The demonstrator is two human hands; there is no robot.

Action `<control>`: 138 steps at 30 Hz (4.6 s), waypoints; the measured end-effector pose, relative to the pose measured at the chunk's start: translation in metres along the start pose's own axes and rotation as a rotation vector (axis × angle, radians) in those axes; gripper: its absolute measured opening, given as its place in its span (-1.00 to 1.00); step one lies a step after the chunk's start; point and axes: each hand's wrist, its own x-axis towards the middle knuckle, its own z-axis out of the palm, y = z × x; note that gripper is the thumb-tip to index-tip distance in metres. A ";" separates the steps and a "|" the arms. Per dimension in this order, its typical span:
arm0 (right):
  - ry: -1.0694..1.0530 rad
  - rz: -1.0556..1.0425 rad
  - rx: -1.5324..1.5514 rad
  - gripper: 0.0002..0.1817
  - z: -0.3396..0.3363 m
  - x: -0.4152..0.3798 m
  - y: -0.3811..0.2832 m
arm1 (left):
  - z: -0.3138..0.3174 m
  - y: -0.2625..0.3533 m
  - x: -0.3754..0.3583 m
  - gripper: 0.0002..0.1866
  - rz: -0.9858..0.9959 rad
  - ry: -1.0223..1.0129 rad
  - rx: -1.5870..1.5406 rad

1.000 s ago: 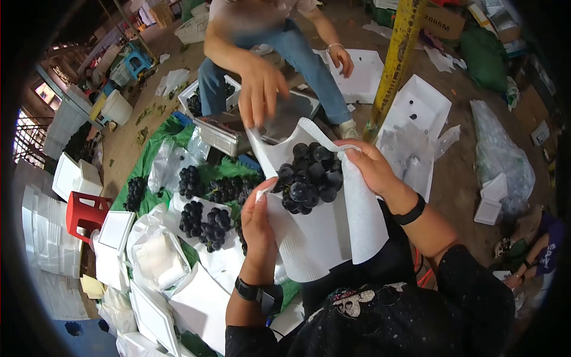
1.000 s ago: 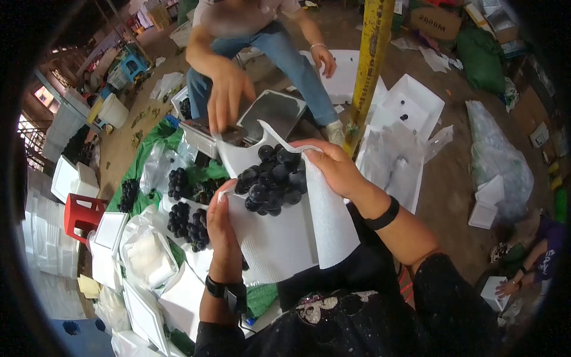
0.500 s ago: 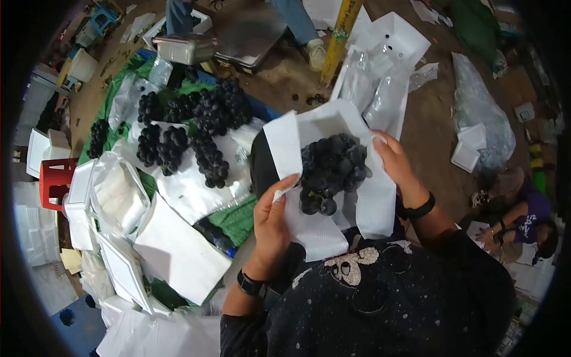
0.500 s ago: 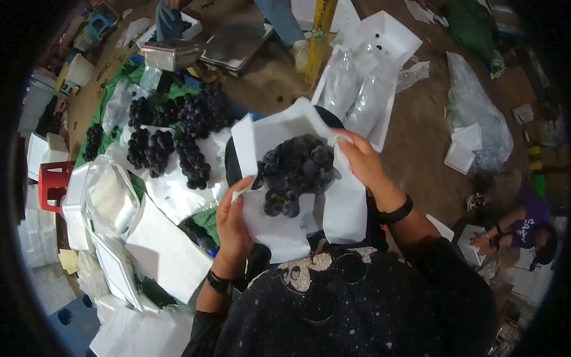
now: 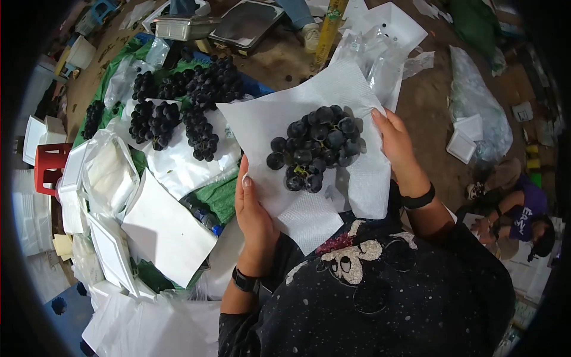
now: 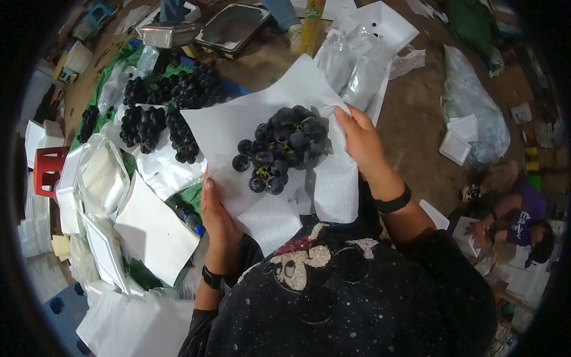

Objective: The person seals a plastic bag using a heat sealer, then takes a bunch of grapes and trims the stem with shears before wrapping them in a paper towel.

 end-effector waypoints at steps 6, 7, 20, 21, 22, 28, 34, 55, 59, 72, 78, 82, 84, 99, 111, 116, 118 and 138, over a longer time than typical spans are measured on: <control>-0.011 -0.034 -0.003 -0.60 0.011 -0.001 -0.009 | -0.013 -0.006 -0.002 -0.56 -0.154 0.009 -0.092; -0.012 -0.038 -0.063 -0.61 0.012 -0.002 -0.011 | -0.015 -0.007 -0.001 -0.57 -0.173 -0.017 -0.104; 0.136 -0.445 -0.691 -0.63 0.020 -0.016 -0.031 | -0.021 -0.012 0.000 -0.58 -0.162 -0.031 -0.188; 0.215 -0.586 -0.807 -0.62 0.027 -0.019 -0.036 | -0.019 -0.010 -0.001 -0.58 -0.161 -0.035 -0.206; 0.188 -0.683 -0.911 -0.61 0.034 -0.022 -0.044 | -0.018 -0.009 -0.001 -0.57 -0.159 -0.039 -0.226; -0.377 -0.997 -1.092 -0.69 0.093 -0.030 -0.045 | -0.016 -0.007 -0.003 -0.59 -0.209 0.000 -0.278; -0.391 -0.875 -1.166 -0.71 0.099 -0.017 -0.036 | -0.034 -0.021 0.006 -0.52 -0.086 0.109 -0.318; -0.381 -0.844 -1.117 -0.75 0.102 -0.017 -0.031 | 0.010 0.017 0.074 -0.92 0.822 -0.390 1.415; -0.382 -0.859 -1.121 -0.76 0.102 -0.013 -0.028 | 0.014 0.021 0.074 -0.96 0.815 -0.415 1.502; -0.617 -0.682 -0.631 -0.76 0.094 -0.012 -0.076 | 0.013 0.019 0.072 -0.94 0.813 -0.452 1.522; -1.293 -0.540 0.332 -0.69 0.064 -0.046 -0.205 | 0.011 0.024 0.073 -0.94 0.699 -0.467 1.538; -1.393 -0.779 0.421 -0.74 0.062 -0.055 -0.239 | 0.006 0.020 0.081 -0.95 0.785 -0.543 1.519; -1.377 -0.825 0.410 -0.76 0.065 -0.049 -0.246 | 0.010 0.020 0.073 -0.93 0.657 -0.446 1.543; -1.260 -0.877 0.255 -0.90 0.095 -0.014 -0.253 | 0.016 0.024 0.068 -0.90 0.709 -0.341 1.510; -0.567 -0.912 -1.053 -0.71 0.089 0.003 -0.054 | -0.010 0.011 0.058 -0.84 0.627 -0.178 1.185; -0.569 -0.898 -1.178 -0.66 0.088 -0.005 -0.043 | -0.014 0.006 0.050 -0.78 0.695 -0.242 1.221; -0.558 -0.915 -1.163 -0.69 0.087 -0.006 -0.043 | -0.016 0.004 0.048 -0.78 0.701 -0.248 1.250; -0.526 -0.968 -1.050 -0.82 0.087 -0.006 -0.041 | -0.012 0.011 0.051 -0.71 0.718 -0.378 1.281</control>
